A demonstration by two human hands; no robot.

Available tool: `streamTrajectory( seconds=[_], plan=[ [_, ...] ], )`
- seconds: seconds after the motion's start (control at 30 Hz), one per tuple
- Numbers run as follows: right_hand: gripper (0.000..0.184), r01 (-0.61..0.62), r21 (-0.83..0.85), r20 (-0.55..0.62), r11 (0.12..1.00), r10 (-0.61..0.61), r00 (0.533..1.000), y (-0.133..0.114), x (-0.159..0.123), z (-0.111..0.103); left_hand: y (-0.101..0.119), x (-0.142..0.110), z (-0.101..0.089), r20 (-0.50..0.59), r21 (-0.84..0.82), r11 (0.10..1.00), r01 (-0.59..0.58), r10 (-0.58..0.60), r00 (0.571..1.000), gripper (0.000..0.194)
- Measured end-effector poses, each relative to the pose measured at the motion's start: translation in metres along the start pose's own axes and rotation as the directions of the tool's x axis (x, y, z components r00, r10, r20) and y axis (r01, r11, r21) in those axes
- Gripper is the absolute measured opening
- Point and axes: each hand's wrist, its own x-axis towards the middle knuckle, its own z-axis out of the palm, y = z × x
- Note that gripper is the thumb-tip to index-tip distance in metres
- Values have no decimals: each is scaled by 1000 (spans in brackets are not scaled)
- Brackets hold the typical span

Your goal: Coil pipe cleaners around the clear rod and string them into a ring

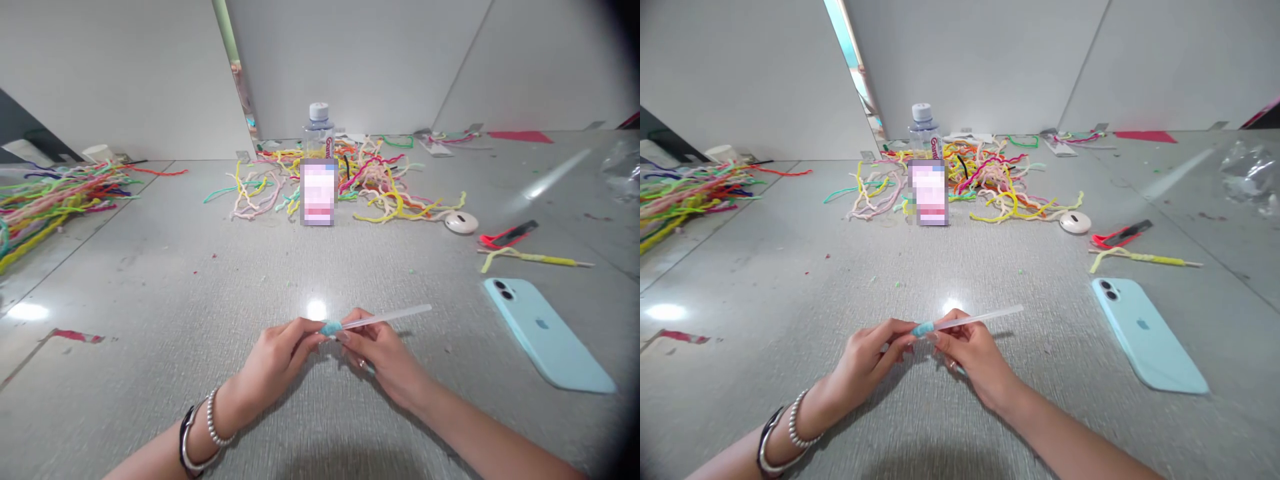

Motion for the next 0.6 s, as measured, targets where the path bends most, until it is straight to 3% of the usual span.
streamTrajectory(
  seconds=[0.17, 0.33, 0.47, 0.6],
  plan=[
    [27, -2, -43, -39, 999, 0, 999, -1, 2, -2, 6, 6, -4, 106, -70, 979, 190, -182, 978, 30],
    [23, 109, -268, -46, 957, -126, 991, -1, 1, -6, 8, 10, -3, 291, -252, 845, 471, -398, 870, 46],
    [20, 178, -334, 6, 926, -186, 982, -2, -2, -8, 8, 8, 0, 439, -413, 704, 578, -402, 803, 51],
    [25, 183, -334, 22, 925, -186, 982, -6, -5, -9, 11, 6, 0, 462, -395, 736, 550, -358, 811, 52]
  ],
)
